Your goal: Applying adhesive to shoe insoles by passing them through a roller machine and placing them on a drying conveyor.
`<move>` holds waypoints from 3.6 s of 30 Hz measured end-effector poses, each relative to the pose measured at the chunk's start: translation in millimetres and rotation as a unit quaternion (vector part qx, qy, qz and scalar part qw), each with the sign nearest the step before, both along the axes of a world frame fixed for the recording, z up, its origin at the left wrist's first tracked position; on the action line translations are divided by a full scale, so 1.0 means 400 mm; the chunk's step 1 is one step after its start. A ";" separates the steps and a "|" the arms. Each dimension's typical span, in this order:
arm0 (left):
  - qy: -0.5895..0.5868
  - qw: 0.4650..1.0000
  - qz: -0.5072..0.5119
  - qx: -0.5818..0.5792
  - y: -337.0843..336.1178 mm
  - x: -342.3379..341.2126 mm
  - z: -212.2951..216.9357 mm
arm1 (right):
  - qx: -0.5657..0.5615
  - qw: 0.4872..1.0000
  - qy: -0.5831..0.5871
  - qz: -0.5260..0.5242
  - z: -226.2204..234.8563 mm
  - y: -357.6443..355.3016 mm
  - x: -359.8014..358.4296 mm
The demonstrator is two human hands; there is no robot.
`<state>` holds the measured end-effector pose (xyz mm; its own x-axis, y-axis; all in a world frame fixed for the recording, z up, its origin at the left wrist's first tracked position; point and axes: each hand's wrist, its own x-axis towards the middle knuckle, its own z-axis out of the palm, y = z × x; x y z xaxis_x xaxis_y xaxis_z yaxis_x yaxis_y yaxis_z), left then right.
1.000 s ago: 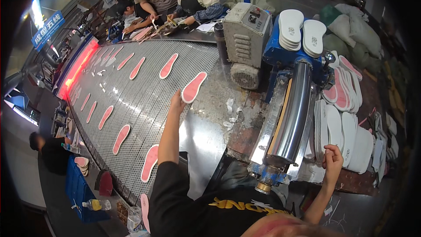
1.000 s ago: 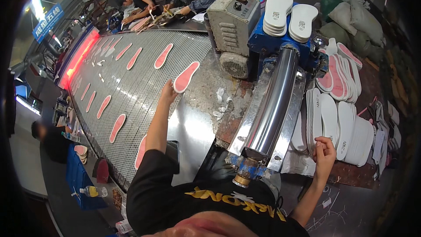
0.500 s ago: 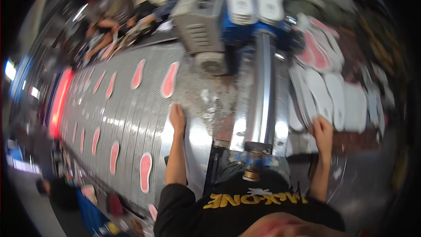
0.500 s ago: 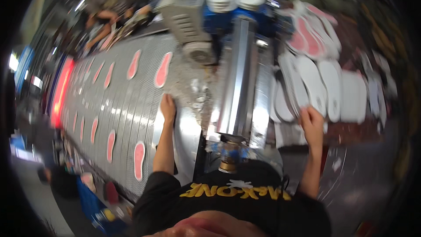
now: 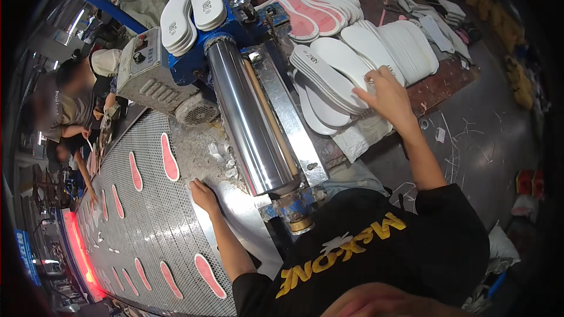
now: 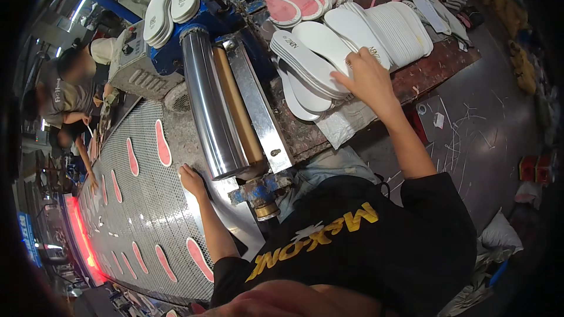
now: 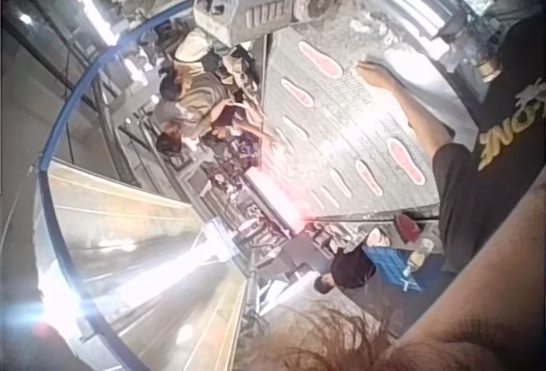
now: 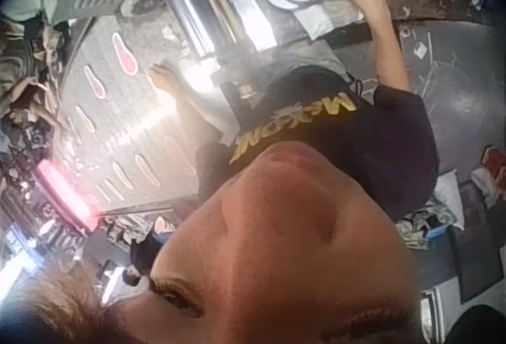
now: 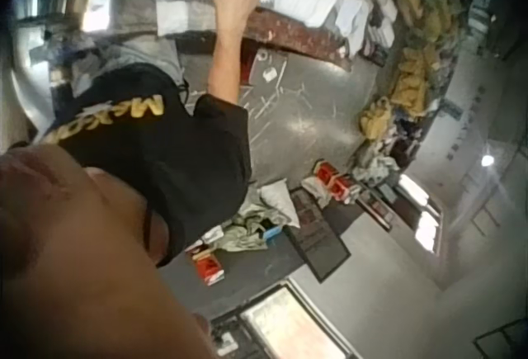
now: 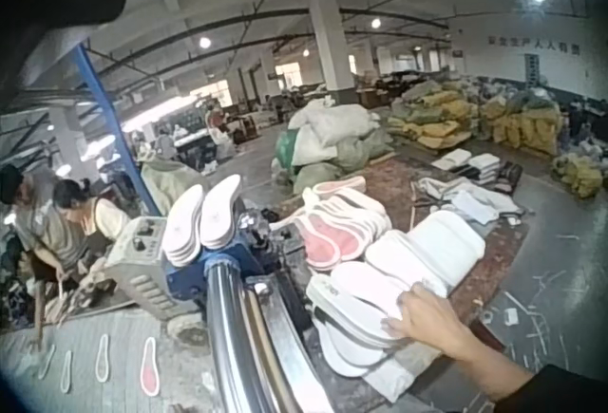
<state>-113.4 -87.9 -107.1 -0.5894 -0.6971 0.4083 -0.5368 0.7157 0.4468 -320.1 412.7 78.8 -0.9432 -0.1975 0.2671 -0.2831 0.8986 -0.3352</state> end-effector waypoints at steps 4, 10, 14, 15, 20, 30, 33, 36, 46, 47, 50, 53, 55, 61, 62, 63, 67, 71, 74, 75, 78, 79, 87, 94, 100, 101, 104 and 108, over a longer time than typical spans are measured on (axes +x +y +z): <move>-0.009 1.000 -0.009 -0.015 0.000 0.000 0.001 | -0.012 0.998 -0.038 0.040 -0.012 -0.037 0.018; -0.020 1.000 -0.006 -0.021 0.007 -0.003 0.009 | -0.002 0.995 -0.001 0.100 -0.015 -0.117 -0.014; -0.011 1.000 -0.008 0.006 0.021 -0.012 0.018 | 0.034 0.994 0.007 0.101 -0.051 -0.169 -0.076; 0.012 1.000 -0.011 0.016 0.019 -0.010 0.019 | 0.043 0.995 0.003 0.087 -0.047 -0.174 -0.093; 0.229 0.957 0.005 0.178 0.032 0.043 0.012 | -0.107 0.992 -0.031 0.062 -0.009 -0.140 -0.135; 0.183 0.803 -0.010 0.567 0.504 0.155 0.145 | -0.677 0.650 -0.290 0.186 0.002 0.078 -0.027; 0.181 0.683 -0.089 0.702 0.635 0.141 0.121 | -0.703 0.622 -0.329 0.106 -0.109 0.107 0.085; 0.223 0.505 -0.120 0.825 0.741 0.130 0.127 | -0.632 0.669 -0.368 0.132 -0.146 0.069 0.228; 0.195 0.442 -0.086 0.871 0.818 0.127 0.111 | -0.489 0.797 -0.310 0.173 -0.207 0.023 0.428; 0.202 0.435 -0.079 0.874 0.819 0.126 0.111 | -0.407 0.863 -0.240 0.179 -0.193 0.022 0.429; 0.248 0.485 -0.050 0.837 0.808 0.117 0.118 | -0.393 0.880 -0.203 0.171 -0.233 0.001 0.463; 0.325 0.578 0.005 0.749 0.775 0.098 0.116 | -0.398 0.877 -0.189 0.190 -0.254 -0.010 0.461; 0.308 0.577 -0.058 0.754 0.738 0.120 0.114 | -0.443 0.793 -0.298 0.294 -0.223 -0.018 0.441; 0.323 0.579 0.055 0.747 0.674 0.120 -0.034 | -0.227 0.778 -0.396 0.431 -0.030 0.024 0.421; 0.286 0.574 0.046 0.766 0.677 0.120 -0.035 | -0.217 0.745 -0.444 0.448 -0.016 0.024 0.422; 0.275 0.581 0.045 0.765 0.684 0.116 -0.039 | -0.205 0.710 -0.491 0.462 -0.011 0.022 0.424; 0.247 0.595 0.070 0.762 0.704 0.122 -0.057 | -0.113 0.737 -0.511 0.428 0.007 0.016 0.447; 0.194 0.598 0.024 0.778 0.738 0.127 -0.031 | -0.112 0.741 -0.503 0.430 -0.011 0.025 0.456; 0.076 0.512 -0.052 0.854 0.766 0.125 -0.029 | -0.149 0.681 -0.550 0.459 -0.055 0.037 0.446; 0.013 0.423 -0.097 0.901 0.771 0.117 -0.048 | -0.216 0.643 -0.575 0.458 -0.075 0.042 0.444; -0.044 0.375 -0.189 0.906 0.793 0.079 -0.108 | -0.324 0.550 -0.631 0.442 -0.094 0.083 0.439; -0.041 0.375 -0.190 0.906 0.803 0.066 -0.107 | -0.368 0.499 -0.662 0.422 -0.100 0.107 0.440; 0.077 0.826 -0.363 0.424 0.978 -0.192 0.155 | -0.508 0.634 -0.557 0.174 -0.179 0.284 0.463; 0.281 0.734 -0.479 0.391 1.060 -0.302 0.308 | -0.520 0.705 -0.464 0.129 -0.121 0.305 0.424; 0.067 0.748 -0.455 0.477 0.956 -0.125 0.101 | -0.182 0.982 -0.013 0.043 0.008 0.312 0.153; 0.022 0.743 -0.468 0.477 0.943 -0.087 0.093 | -0.130 0.991 0.002 -0.008 0.030 0.303 0.102; -0.043 0.696 -0.484 0.529 0.893 -0.003 0.044 | -0.056 0.995 -0.009 -0.077 0.057 0.220 -0.066; -0.084 0.705 -0.506 0.489 0.807 0.086 0.135 | 0.013 0.996 0.029 -0.080 0.018 0.137 -0.208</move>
<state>-79.1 234.7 -53.3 -0.9698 0.2166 -0.1117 -0.0768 0.1633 0.9836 -403.2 467.4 86.1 -0.9461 -0.0529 0.3197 -0.1532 0.9423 -0.2977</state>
